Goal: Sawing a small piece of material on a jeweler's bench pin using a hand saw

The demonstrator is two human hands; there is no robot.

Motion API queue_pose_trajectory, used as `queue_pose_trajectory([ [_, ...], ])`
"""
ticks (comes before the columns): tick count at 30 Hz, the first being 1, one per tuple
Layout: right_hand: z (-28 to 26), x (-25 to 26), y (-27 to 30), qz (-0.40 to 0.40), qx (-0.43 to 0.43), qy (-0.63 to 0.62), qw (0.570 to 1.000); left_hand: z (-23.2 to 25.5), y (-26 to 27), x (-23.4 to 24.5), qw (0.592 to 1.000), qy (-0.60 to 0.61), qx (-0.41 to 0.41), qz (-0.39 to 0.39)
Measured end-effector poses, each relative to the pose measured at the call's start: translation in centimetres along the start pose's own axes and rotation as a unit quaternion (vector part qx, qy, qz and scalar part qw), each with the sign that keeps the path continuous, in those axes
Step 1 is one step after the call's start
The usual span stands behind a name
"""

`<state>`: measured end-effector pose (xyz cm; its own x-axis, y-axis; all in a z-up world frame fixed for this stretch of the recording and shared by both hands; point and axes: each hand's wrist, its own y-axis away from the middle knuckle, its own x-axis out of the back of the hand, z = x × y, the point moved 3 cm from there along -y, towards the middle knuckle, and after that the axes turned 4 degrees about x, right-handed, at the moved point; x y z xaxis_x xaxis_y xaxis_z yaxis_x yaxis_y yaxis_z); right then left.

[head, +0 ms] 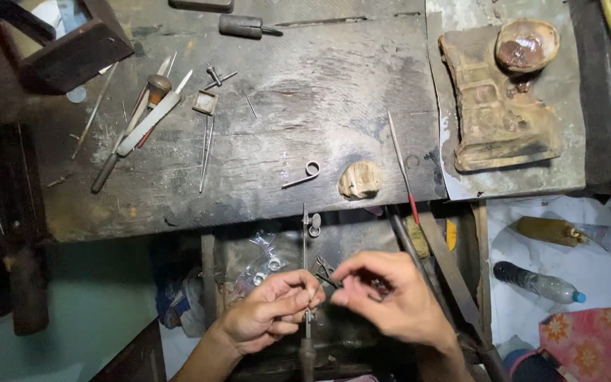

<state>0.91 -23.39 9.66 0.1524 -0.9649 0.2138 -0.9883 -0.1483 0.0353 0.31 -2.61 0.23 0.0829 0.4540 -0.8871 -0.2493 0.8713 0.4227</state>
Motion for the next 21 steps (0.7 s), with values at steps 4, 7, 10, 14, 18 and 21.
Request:
queue_pose_trajectory([
  [4,-0.8,-0.8,0.2,-0.114,0.024,0.040,0.992,-0.2,0.1,-0.1,1.000,0.006,0.002,0.000],
  [7,-0.3,-1.5,0.8,-0.151,0.038,0.072,0.985,-0.5,0.1,0.4,1.000,0.014,0.008,-0.002],
  [10,0.7,-2.1,1.4,-0.148,0.030,0.081,0.985,-0.3,0.0,0.2,1.000,0.021,0.012,-0.015],
  [14,0.9,-2.3,2.0,-0.119,0.029,0.065,0.990,-0.5,0.0,0.2,1.000,0.019,0.009,-0.002],
  [18,0.0,-2.6,1.6,-0.119,0.057,0.049,0.990,-0.2,0.1,-0.4,1.000,0.024,0.007,-0.009],
  [21,-0.3,-3.1,1.5,-0.122,0.097,0.023,0.988,-0.1,0.2,-0.3,1.000,0.018,0.009,-0.002],
])
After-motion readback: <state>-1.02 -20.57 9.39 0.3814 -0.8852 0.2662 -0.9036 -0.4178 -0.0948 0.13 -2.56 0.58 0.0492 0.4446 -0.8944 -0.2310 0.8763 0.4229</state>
